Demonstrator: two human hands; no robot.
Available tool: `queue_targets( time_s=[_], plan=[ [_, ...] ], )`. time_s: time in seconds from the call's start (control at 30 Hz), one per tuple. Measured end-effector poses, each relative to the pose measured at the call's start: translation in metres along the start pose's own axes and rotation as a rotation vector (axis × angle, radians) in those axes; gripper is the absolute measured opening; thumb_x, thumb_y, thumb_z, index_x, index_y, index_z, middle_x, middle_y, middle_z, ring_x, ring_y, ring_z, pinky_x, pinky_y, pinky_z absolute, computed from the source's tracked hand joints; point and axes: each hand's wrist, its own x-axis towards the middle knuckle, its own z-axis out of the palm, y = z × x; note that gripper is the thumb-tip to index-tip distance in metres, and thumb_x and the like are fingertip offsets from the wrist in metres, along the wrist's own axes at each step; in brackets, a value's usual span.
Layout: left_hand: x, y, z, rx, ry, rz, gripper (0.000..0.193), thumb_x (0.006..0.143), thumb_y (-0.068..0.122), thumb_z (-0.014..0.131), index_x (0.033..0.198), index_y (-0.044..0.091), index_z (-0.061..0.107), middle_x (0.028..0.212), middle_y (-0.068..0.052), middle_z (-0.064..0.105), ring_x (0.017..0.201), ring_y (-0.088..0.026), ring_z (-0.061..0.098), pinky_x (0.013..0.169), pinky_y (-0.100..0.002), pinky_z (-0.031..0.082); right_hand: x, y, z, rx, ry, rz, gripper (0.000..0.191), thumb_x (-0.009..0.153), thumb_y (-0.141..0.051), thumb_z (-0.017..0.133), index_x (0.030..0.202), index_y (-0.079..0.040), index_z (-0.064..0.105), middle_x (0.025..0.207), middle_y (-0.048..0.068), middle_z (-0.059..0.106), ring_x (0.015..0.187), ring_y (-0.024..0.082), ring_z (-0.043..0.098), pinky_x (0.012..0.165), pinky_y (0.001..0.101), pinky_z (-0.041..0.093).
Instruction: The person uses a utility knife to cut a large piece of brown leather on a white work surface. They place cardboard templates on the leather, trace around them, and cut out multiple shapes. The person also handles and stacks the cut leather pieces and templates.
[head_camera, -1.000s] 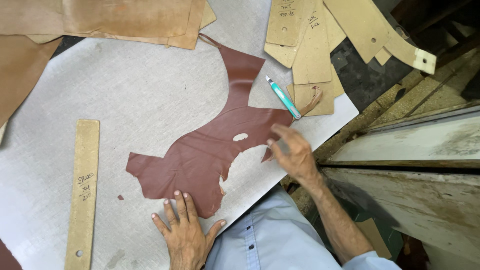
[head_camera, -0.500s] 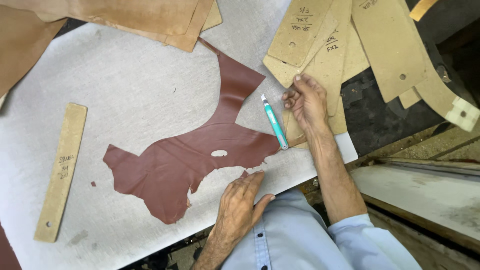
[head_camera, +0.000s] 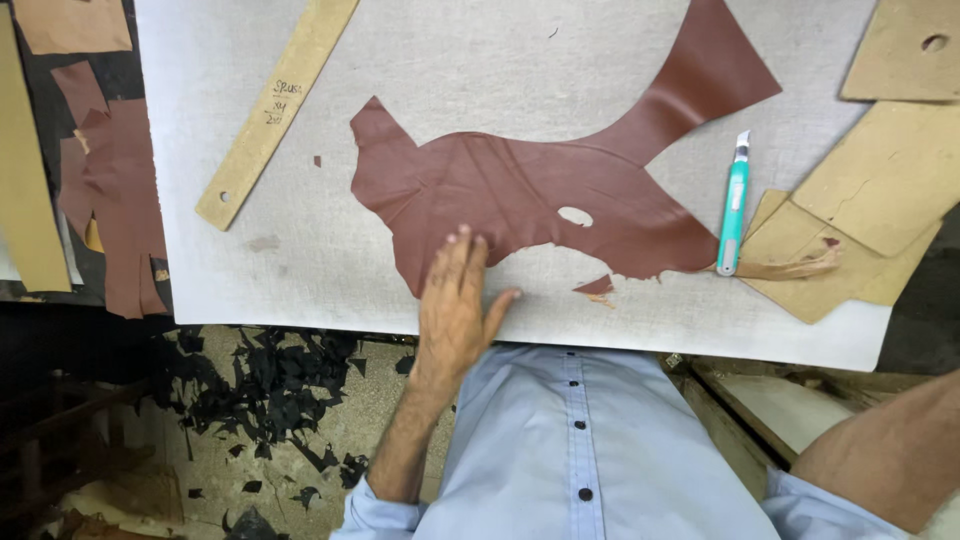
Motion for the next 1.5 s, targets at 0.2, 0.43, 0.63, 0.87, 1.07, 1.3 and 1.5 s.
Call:
queue_targets(
  time_s=[0.2,0.43,0.63,0.87,1.07,1.3,1.5],
  plan=[
    [-0.004,-0.047,-0.021,0.092,-0.094,0.064,0.087,0.086,0.056,0.068,0.137,-0.012,0.051,0.141,-0.034,0.050,0.134,-0.044,0.048,0.115,-0.062,0.029,-0.092,-0.020,0.046,0.087,0.101,-0.174,0.041,0.102,0.001,0.060,0.139,-0.002,0.042,0.094,0.011,0.062,0.060,0.016,0.062,0.045,0.0290,0.051],
    [-0.042,-0.060,-0.058,-0.805,-0.321,0.036,0.053,0.099,0.029,0.069,0.139,-0.003,0.056,0.121,-0.017,0.071,0.103,-0.025,0.073,0.087,-0.039,0.061,-0.223,-0.033,0.162,0.517,0.109,0.091,0.052,0.104,0.003,0.058,0.152,0.002,0.039,0.104,0.016,0.067,0.064,0.017,0.063,0.047,0.0287,0.053],
    [-0.038,-0.118,-0.070,-1.074,-0.374,-0.177,0.042,0.098,0.016,0.069,0.134,-0.003,0.060,0.102,-0.011,0.074,0.088,-0.016,0.072,0.070,-0.028,0.062,-0.293,-0.046,0.277,0.601,0.015,0.403,0.030,0.107,-0.007,0.056,0.131,0.006,0.043,0.099,0.023,0.072,0.077,0.024,0.072,0.059,0.0337,0.062],
    [0.032,-0.191,-0.078,-1.027,-0.271,-0.288,0.036,0.092,0.006,0.070,0.126,-0.004,0.064,0.093,-0.010,0.074,0.076,-0.015,0.074,0.057,-0.025,0.063,-0.280,-0.044,0.345,0.530,-0.440,0.543,0.024,0.103,-0.011,0.057,0.123,0.002,0.053,0.106,0.019,0.075,0.072,0.020,0.075,0.055,0.0313,0.065],
    [0.078,-0.212,-0.071,-0.488,-0.222,-0.139,0.041,0.092,0.010,0.076,0.130,-0.003,0.067,0.099,-0.013,0.073,0.078,-0.018,0.070,0.064,-0.028,0.060,-0.264,-0.028,0.305,-0.006,-0.210,0.120,0.022,0.101,-0.003,0.060,0.123,0.002,0.061,0.112,0.014,0.073,0.084,0.015,0.072,0.059,0.0252,0.063],
    [0.066,-0.209,-0.079,-0.317,-0.112,0.187,0.056,0.089,0.008,0.081,0.138,-0.008,0.058,0.130,-0.023,0.059,0.121,-0.032,0.060,0.102,-0.043,0.053,-0.248,-0.023,0.257,-0.367,-0.104,0.059,0.019,0.093,0.009,0.058,0.111,0.006,0.061,0.145,0.025,0.060,0.096,0.019,0.067,0.072,0.0282,0.056],
    [0.062,-0.215,-0.078,-0.226,-0.147,0.265,0.059,0.084,0.004,0.080,0.137,-0.006,0.059,0.135,-0.023,0.057,0.121,-0.034,0.055,0.105,-0.044,0.050,-0.248,-0.018,0.264,-0.312,-0.152,0.112,0.023,0.088,0.011,0.054,0.110,0.007,0.060,0.151,0.025,0.055,0.098,0.018,0.068,0.070,0.0264,0.056]
  ],
)
